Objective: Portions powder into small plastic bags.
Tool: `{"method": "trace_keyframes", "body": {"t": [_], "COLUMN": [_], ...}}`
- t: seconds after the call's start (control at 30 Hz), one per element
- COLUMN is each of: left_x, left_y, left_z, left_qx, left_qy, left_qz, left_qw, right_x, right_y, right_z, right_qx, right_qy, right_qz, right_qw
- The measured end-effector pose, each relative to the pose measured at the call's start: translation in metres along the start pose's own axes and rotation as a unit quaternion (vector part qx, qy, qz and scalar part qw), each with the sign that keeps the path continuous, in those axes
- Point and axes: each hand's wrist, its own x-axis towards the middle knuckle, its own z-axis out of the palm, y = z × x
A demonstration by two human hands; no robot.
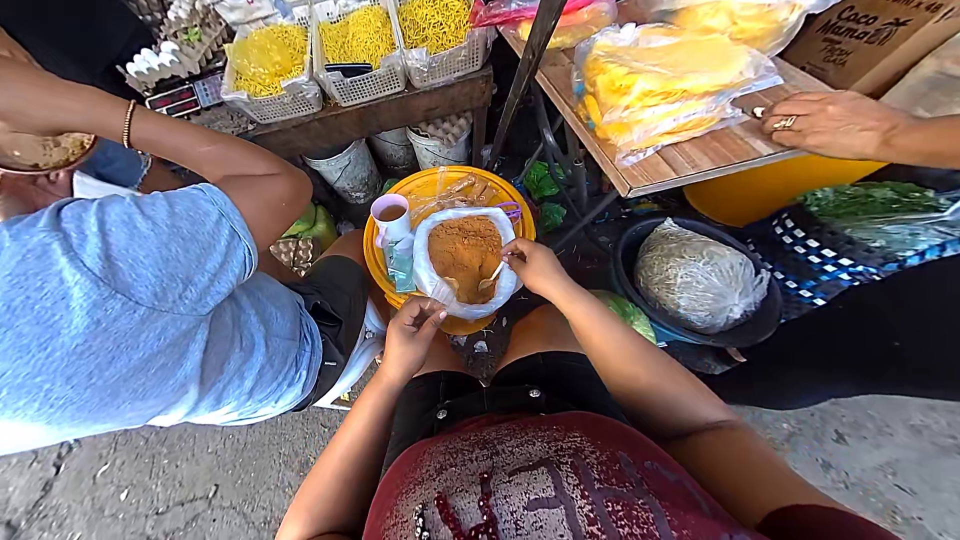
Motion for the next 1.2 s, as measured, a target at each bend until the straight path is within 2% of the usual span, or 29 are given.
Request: {"method": "trace_keyframes", "body": {"t": [0.13,0.3,0.47,0.6,0.77,0.9,1.1,1.2], "left_x": [0.002,0.004,0.010,0.011,0.020,0.025,0.031,0.037], "left_y": [-0.013,-0.023,-0.026,-0.026,-0.022,-0.017,-0.015,-0.009], "left_z": [-0.005,-0.005,0.000,0.000,0.001,0.005,0.011,0.018], "left_qx": [0.106,0.199,0.266,0.268,0.264,0.261,0.264,0.238], "left_qy": [-0.005,-0.011,-0.053,-0.063,-0.060,-0.063,-0.064,-0.070], "left_qz": [-0.006,-0.024,-0.039,-0.062,-0.068,-0.068,-0.044,-0.089], "left_qw": [0.994,0.980,0.962,0.959,0.960,0.961,0.961,0.965], "right_x": [-0.002,0.003,0.011,0.012,0.008,-0.005,-0.010,-0.016], "right_y": [-0.005,-0.011,-0.001,0.002,-0.003,-0.021,-0.030,-0.037], "right_z": [0.020,0.030,0.058,0.047,0.019,0.003,0.005,0.012], "right_qx": [0.018,0.046,0.152,0.256,0.397,0.463,0.439,0.409], "right_qy": [-0.038,0.098,0.057,0.120,0.166,0.153,0.096,0.049], "right_qz": [-0.015,-0.065,0.014,0.048,0.056,0.040,0.026,0.009], "right_qw": [0.999,0.992,0.987,0.958,0.901,0.872,0.893,0.911]}}
